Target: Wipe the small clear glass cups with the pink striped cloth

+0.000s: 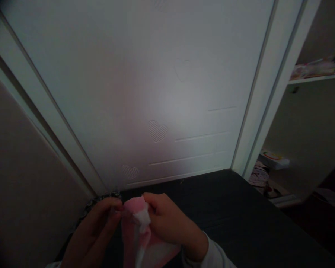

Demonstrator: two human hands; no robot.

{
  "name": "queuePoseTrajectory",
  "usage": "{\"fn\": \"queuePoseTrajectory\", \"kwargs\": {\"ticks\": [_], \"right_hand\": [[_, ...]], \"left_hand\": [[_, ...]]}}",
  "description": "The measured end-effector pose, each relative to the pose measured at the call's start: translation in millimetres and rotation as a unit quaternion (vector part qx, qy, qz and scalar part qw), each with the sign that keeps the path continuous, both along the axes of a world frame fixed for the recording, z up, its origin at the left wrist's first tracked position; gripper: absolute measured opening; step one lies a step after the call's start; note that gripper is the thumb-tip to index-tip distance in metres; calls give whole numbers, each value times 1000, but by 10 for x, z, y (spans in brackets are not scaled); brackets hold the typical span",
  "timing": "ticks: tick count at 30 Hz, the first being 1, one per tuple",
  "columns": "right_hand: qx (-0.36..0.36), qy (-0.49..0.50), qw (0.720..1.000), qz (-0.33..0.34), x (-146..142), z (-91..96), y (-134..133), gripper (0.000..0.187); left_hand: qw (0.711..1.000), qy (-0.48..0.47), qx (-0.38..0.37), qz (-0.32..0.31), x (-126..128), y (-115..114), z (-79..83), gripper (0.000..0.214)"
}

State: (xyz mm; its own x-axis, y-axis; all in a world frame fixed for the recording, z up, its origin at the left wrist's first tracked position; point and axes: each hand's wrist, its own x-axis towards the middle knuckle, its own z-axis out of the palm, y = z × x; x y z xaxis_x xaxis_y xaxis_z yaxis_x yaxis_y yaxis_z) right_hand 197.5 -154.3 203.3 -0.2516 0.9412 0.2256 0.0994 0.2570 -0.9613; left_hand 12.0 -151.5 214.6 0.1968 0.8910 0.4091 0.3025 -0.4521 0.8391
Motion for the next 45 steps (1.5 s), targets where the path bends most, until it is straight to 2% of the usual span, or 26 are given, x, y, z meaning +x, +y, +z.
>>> {"fn": "queuePoseTrajectory", "kwargs": {"ticks": [5, 6, 9, 12, 15, 18, 22, 25, 29, 31, 35, 42, 45], "right_hand": [[-27, 84, 994, 65, -28, 14, 13, 2], [-34, 95, 992, 77, -32, 20, 9, 3], [-31, 91, 992, 84, -34, 32, -7, 12], [8, 7, 1000, 24, -18, 24, -13, 15], [47, -79, 995, -44, 1, 6, -10, 14], [66, -99, 990, -72, 15, 0, -13, 14], [87, -106, 988, -73, 46, 21, -21, 13], [103, -127, 985, -63, 77, 49, -26, 12], [90, -146, 983, -64, 106, 79, -37, 11], [86, -144, 983, -67, 118, 86, -42, 10], [83, -116, 988, -66, 141, 89, -51, 12], [72, -69, 994, -45, 153, 75, -73, 21], [73, -59, 995, -29, 151, 75, -75, 25]], "left_hand": [[988, -41, 93, -116, -63, 19, -17, 16], [988, -58, 89, -116, -60, 13, -14, 16], [992, -97, 48, -64, -31, -11, -22, 13], [997, -67, 26, 1, -35, 32, -66, 9], [999, -22, 1, 43, -85, 148, -111, 26], [995, 30, -15, 91, -130, 241, -103, 39], [993, 87, -33, 70, -116, 234, -15, 41], [994, 84, -40, 64, -46, 169, 69, 43], [993, 59, -64, 76, 35, 115, 126, 38], [993, 37, -88, 63, 21, 128, 108, 35], [991, 21, -135, -11, -84, 190, 27, 36], [986, 2, -138, -95, -185, 209, -5, 24], [989, 22, -110, -96, -223, 217, -12, 23]]}}
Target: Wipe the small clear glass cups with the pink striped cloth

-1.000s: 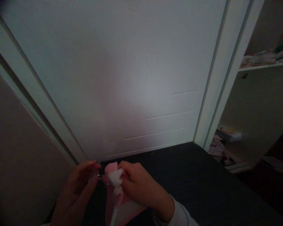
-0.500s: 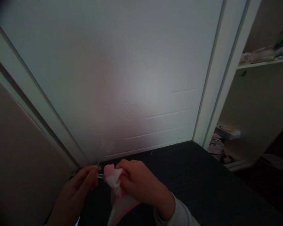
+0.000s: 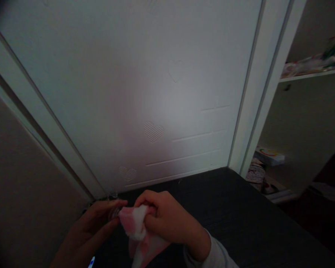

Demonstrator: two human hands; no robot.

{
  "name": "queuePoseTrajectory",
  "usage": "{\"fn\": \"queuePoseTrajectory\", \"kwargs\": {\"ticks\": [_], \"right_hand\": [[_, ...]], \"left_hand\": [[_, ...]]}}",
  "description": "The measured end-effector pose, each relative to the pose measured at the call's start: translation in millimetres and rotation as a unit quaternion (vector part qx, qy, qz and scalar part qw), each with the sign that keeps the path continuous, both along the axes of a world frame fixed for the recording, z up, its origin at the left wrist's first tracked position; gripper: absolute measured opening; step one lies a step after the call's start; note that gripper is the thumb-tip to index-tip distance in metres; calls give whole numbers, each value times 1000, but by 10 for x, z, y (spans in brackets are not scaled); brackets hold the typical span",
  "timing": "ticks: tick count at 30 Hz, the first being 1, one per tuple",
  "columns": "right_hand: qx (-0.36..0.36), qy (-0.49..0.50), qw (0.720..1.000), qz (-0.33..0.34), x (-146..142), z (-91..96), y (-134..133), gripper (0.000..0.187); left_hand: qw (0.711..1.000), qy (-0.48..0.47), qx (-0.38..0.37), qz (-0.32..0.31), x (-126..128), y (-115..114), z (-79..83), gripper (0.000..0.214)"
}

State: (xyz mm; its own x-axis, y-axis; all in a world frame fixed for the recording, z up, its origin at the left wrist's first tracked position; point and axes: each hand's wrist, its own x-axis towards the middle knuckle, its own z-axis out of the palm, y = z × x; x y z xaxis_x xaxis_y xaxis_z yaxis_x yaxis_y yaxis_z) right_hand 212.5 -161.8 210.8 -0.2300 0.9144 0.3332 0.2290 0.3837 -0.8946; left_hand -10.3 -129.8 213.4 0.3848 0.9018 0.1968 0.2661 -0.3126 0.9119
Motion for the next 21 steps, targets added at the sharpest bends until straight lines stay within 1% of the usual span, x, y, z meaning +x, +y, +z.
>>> {"fn": "queuePoseTrajectory", "kwargs": {"ticks": [3, 7, 10, 12, 14, 16, 19, 21], "right_hand": [[-2, 8, 1000, 9, -3, 0, 3, 26], [-2, 31, 999, 19, 12, -32, 15, 20], [-1, 37, 999, 19, 28, -57, 17, 16], [7, 20, 1000, 6, 27, -56, 16, 17], [22, -14, 1000, -5, 10, -44, 20, 19], [39, -45, 998, -9, -15, -32, 31, 21], [51, -69, 996, -20, -44, -30, 53, 26], [55, -80, 995, -30, -51, -34, 60, 28]], "left_hand": [[999, 21, 33, 12, -33, 18, -8, 24], [998, 28, 58, 22, -23, 10, -4, 23], [998, -23, 53, 21, 54, -40, 3, 24], [996, -75, 30, 48, 123, -69, 9, 30], [991, -97, 6, 91, 179, -71, 19, 34], [993, -53, -6, 102, 204, -42, 35, 36], [995, 58, 1, 79, 191, 21, 55, 42], [993, 96, 7, 64, 173, 42, 56, 50]]}}
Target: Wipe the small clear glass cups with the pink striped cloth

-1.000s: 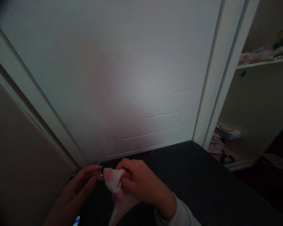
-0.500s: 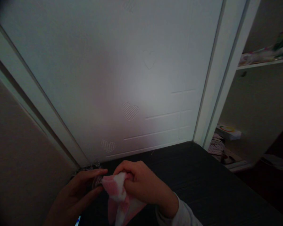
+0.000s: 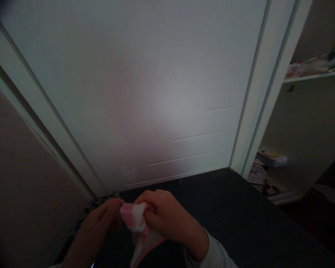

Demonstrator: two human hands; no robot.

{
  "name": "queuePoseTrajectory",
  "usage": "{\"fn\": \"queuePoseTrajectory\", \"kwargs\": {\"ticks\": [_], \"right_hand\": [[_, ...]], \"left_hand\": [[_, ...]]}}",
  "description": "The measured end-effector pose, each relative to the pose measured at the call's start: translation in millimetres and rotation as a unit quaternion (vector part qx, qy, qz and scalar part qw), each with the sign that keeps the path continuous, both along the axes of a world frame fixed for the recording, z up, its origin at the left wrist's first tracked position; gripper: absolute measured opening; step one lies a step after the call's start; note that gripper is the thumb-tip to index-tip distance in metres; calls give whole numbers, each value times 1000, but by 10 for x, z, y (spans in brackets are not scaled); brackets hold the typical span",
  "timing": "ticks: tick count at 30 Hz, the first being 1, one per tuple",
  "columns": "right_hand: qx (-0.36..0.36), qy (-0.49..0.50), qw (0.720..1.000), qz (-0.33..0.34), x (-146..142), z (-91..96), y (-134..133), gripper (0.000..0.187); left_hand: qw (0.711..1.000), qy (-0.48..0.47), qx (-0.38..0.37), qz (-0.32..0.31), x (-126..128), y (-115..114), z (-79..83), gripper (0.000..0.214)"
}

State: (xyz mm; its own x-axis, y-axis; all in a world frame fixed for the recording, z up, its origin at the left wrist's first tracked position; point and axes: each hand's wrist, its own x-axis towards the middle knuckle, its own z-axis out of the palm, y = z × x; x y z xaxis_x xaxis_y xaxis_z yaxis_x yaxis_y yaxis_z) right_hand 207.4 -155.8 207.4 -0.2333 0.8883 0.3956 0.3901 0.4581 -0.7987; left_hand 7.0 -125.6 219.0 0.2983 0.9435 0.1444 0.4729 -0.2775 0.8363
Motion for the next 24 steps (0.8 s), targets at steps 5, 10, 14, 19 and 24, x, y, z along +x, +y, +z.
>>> {"fn": "queuePoseTrajectory", "kwargs": {"ticks": [5, 10, 14, 19, 24], "right_hand": [[2, 3, 1000, -2, 1, 9, -24, 33], [-4, 56, 998, 11, 23, 23, -36, 32], [-25, 90, 995, 19, 43, 0, -30, 30], [-37, 122, 991, 30, 52, -32, -10, 25], [-53, 156, 985, 40, 51, -35, 9, 21]], "left_hand": [[1000, -15, -1, 0, 15, -21, -22, 48], [999, -47, -2, -14, 75, -37, -22, 44], [997, -73, 26, -2, 98, -64, -22, 36], [996, -78, 31, 2, 80, -81, -62, 34], [995, -87, 45, 7, 24, -72, -123, 38]]}}
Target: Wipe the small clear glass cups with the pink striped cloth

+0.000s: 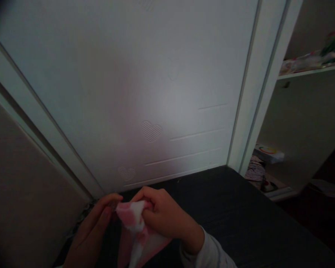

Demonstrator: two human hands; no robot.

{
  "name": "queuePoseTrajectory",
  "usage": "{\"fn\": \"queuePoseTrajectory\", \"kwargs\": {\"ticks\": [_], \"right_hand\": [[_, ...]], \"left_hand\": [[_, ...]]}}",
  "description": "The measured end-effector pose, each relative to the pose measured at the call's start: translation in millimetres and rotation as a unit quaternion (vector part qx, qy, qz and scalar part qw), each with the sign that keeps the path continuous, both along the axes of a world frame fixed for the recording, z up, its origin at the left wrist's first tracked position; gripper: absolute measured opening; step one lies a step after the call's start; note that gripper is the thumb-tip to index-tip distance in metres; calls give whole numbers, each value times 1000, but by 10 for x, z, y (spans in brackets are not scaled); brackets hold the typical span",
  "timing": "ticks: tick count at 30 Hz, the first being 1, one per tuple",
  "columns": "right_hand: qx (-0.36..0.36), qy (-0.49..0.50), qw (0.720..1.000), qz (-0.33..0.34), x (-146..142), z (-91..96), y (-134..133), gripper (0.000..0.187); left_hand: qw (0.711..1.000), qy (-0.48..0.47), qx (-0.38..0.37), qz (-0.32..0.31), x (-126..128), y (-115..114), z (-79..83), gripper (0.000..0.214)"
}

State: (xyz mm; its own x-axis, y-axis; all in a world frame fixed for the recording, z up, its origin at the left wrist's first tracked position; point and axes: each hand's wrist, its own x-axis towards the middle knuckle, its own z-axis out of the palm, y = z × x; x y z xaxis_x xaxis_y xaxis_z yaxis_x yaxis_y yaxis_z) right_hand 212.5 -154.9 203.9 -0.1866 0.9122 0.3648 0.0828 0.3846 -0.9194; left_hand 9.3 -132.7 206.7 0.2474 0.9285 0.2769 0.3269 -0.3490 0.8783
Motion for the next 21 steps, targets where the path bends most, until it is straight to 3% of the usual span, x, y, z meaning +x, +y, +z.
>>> {"fn": "queuePoseTrajectory", "kwargs": {"ticks": [4, 7, 13, 16, 21], "right_hand": [[-27, 59, 998, 21, -14, 9, -7, 15], [-73, 120, 989, 46, -26, 12, -3, 8], [-166, 203, 963, 69, -65, 21, -4, 15], [-168, 204, 962, 68, -77, 34, -20, 19], [-106, 137, 984, 37, -77, 40, -41, 10]], "left_hand": [[1000, -21, -3, -16, 27, -82, -4, 44], [997, -70, 17, 27, 109, -202, 32, 44], [992, -122, 41, 9, 151, -308, 44, 37], [992, -123, 27, 27, 122, -257, -5, 39], [993, -111, -11, 42, 121, -146, 2, 48]]}}
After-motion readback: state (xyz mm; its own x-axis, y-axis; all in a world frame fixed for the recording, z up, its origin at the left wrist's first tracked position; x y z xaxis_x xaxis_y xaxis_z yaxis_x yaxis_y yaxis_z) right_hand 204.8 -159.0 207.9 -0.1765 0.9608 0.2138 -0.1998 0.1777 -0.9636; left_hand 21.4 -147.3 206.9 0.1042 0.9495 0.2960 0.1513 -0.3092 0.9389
